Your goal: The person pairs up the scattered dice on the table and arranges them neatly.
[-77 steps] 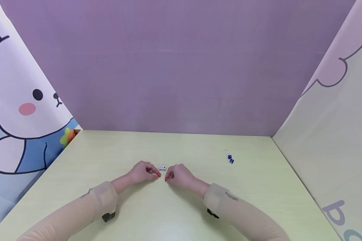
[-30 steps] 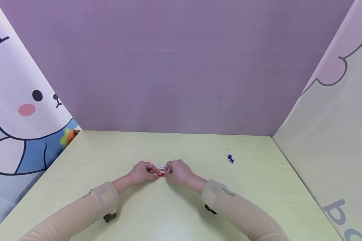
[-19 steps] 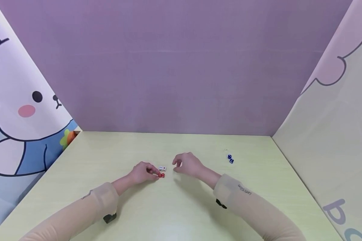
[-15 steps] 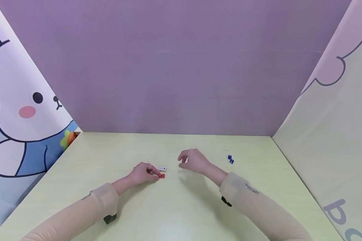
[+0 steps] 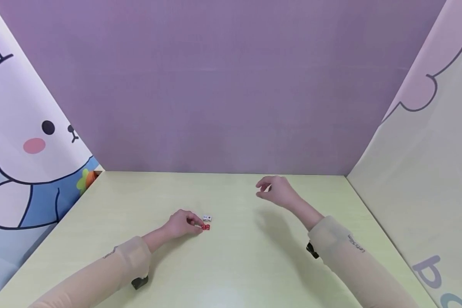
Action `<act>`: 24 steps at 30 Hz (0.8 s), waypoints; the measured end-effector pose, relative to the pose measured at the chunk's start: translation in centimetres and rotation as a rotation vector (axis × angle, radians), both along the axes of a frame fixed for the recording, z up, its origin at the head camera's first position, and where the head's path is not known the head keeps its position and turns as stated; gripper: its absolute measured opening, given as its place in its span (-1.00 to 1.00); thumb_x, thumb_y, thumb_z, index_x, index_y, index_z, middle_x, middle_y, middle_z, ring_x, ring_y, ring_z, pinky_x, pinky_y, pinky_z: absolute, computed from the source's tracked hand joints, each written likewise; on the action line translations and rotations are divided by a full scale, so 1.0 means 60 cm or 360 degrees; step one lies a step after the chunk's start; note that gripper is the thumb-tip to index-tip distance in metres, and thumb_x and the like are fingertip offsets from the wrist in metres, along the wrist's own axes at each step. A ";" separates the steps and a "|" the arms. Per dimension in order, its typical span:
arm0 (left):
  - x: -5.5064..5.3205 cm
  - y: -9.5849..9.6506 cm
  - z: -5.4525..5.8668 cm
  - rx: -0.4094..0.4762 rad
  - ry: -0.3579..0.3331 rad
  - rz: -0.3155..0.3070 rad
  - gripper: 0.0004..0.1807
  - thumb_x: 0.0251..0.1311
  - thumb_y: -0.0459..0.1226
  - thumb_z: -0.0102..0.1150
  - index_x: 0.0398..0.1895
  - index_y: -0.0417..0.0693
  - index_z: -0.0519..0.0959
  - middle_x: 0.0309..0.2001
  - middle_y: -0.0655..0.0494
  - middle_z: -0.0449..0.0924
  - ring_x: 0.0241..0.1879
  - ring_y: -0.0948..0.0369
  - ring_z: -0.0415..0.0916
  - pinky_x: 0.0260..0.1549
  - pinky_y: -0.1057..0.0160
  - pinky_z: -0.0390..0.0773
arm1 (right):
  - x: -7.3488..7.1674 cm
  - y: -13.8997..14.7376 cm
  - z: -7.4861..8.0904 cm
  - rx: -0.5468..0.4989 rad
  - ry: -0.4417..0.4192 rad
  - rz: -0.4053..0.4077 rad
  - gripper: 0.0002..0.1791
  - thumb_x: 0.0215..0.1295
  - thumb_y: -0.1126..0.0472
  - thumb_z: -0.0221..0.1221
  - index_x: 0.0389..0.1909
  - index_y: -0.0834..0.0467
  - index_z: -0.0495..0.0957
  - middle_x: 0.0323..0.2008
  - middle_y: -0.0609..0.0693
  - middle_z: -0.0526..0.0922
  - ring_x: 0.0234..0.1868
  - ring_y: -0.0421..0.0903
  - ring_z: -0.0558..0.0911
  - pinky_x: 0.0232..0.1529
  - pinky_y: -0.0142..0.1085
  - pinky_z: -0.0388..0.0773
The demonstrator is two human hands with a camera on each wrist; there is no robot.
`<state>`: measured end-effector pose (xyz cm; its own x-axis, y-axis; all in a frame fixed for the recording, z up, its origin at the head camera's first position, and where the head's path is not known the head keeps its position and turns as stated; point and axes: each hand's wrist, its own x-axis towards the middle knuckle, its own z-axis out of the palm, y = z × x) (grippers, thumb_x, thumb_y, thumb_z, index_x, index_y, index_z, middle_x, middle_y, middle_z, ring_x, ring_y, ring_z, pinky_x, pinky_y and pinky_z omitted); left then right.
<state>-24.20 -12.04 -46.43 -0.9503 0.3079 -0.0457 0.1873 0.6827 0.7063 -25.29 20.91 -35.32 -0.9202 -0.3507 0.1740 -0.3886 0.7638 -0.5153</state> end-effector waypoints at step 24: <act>-0.005 0.003 -0.006 0.0003 -0.0015 0.0035 -0.87 -0.10 -0.16 0.46 -0.44 0.21 0.70 -0.49 0.32 0.53 -0.43 0.30 0.38 0.02 -0.08 0.14 | -0.029 0.123 -0.078 -0.0047 0.0097 -0.0400 -0.70 0.16 0.27 0.26 -0.11 0.35 0.57 -0.31 0.18 0.67 -0.34 -0.01 0.58 -0.33 -0.28 0.45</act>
<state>-24.48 -11.85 -46.78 -0.9565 0.2869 -0.0539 0.1656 0.6853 0.7092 -27.03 28.26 -39.99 -0.9654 -0.1065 0.2382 -0.2194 0.8254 -0.5201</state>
